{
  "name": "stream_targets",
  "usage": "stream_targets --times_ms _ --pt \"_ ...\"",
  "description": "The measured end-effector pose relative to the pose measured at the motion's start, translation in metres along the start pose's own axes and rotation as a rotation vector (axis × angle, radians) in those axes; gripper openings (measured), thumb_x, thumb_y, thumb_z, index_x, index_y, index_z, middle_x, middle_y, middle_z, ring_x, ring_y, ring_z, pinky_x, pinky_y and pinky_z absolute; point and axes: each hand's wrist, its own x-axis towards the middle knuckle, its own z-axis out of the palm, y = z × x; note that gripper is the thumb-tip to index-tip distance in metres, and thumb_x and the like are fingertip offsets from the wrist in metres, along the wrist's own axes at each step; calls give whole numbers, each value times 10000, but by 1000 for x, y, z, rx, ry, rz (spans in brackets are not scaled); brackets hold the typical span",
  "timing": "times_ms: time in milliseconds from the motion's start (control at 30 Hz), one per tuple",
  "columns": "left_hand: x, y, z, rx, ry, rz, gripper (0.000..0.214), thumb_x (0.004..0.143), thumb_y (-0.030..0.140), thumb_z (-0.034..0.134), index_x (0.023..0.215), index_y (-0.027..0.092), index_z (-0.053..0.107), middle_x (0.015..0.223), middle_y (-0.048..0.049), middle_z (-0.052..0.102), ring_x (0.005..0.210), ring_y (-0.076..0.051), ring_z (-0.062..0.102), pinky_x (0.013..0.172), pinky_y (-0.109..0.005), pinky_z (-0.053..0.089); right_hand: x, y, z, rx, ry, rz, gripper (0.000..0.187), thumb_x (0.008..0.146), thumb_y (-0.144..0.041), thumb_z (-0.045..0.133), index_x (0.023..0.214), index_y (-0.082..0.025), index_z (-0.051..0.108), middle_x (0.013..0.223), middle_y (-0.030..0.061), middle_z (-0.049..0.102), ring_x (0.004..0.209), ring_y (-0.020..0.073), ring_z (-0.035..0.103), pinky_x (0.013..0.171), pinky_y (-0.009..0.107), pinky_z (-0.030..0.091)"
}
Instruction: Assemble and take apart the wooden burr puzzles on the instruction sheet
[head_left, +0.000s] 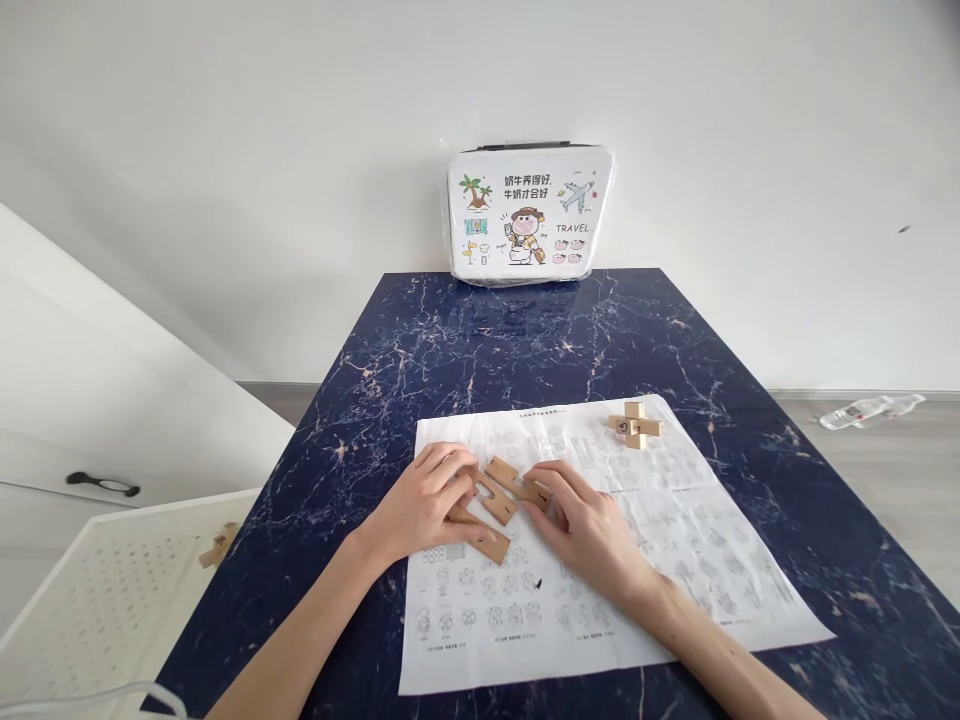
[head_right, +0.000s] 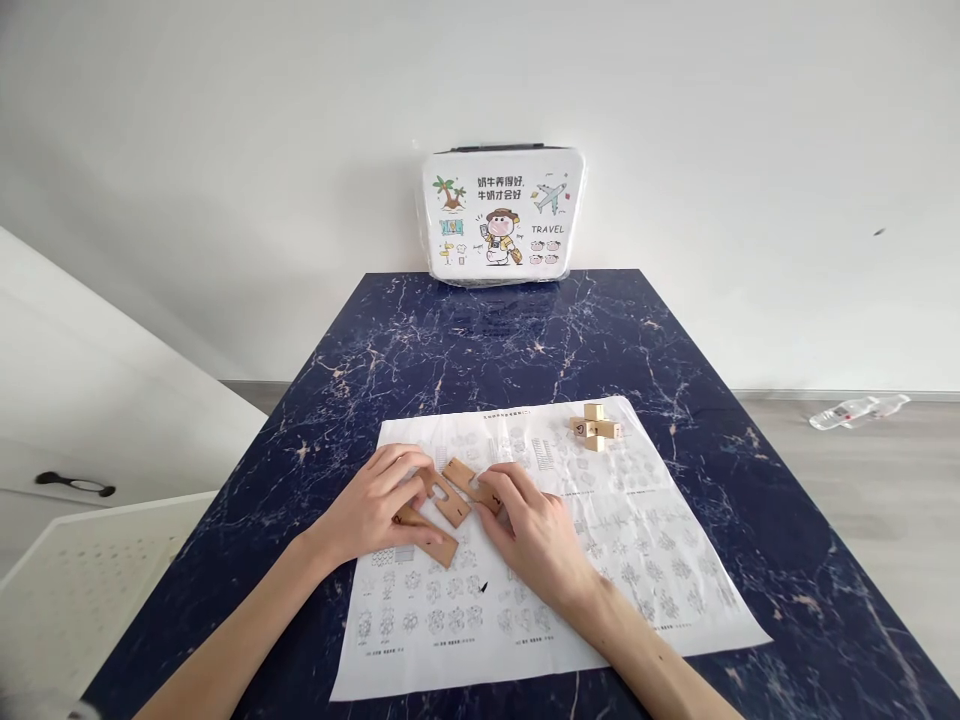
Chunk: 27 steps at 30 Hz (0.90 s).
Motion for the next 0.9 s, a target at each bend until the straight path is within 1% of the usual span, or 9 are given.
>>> stream_targets --times_ms 133,233,300,400,467,533,633,733,900 --pt "0 0 -1 -26 -19 1 568 824 723 803 725 202 598 1149 -122 712 1137 -338 633 1006 -493 518 0 0 1 -21 -27 24 174 1085 -276 547 1241 -226 605 1200 100 713 523 121 614 475 298 495" --pt "0 1 -1 -57 24 -55 521 886 647 807 688 212 598 1032 -92 728 1029 -300 644 955 -479 507 0 1 1 -7 -31 31 179 1092 -296 536 1234 -230 623 1206 109 708 539 126 614 494 309 520" --pt "0 1 -2 -184 87 -170 496 914 579 811 667 215 581 866 -53 709 876 -249 640 880 -436 507 0 1 1 7 -31 36 186 1096 -306 529 1229 -228 633 1205 112 709 550 129 617 506 315 537" --pt "-1 2 -2 -513 183 -448 495 951 558 766 669 215 547 622 13 603 589 -153 541 635 -312 456 0 1 0 8 -31 58 195 1090 -314 540 1230 -217 635 1196 116 713 554 133 618 502 318 545" --pt "-1 5 -2 -657 209 -580 459 1040 559 635 741 222 549 542 45 556 463 -116 474 510 -258 380 -1 0 0 -6 -31 71 208 1083 -322 555 1238 -208 637 1192 118 715 551 136 613 493 323 545" --pt "0 8 -2 -718 218 -637 416 1116 541 488 845 231 543 505 72 526 396 -100 429 455 -229 345 -1 0 0 -18 -30 80 222 1078 -332 565 1242 -202 641 1189 117 716 548 138 609 489 329 548" --pt "5 11 -2 -807 248 -713 383 1148 539 395 935 242 509 524 98 468 378 -85 352 420 -206 302 0 1 0 -13 -34 79 232 1079 -348 567 1235 -199 652 1183 116 712 544 135 611 484 327 547" --pt "10 12 -2 -885 269 -748 411 1147 557 370 915 237 483 637 79 446 425 -73 319 432 -210 278 1 1 -1 2 -35 70 232 1084 -357 559 1218 -203 669 1153 114 710 572 146 641 485 316 538" --pt "11 9 -1 -975 289 -749 348 1140 517 378 1026 226 532 790 36 484 526 -88 369 541 -258 366 2 -3 -4 47 -75 68 222 1122 -333 499 1053 -228 681 992 67 693 589 151 627 490 287 501"
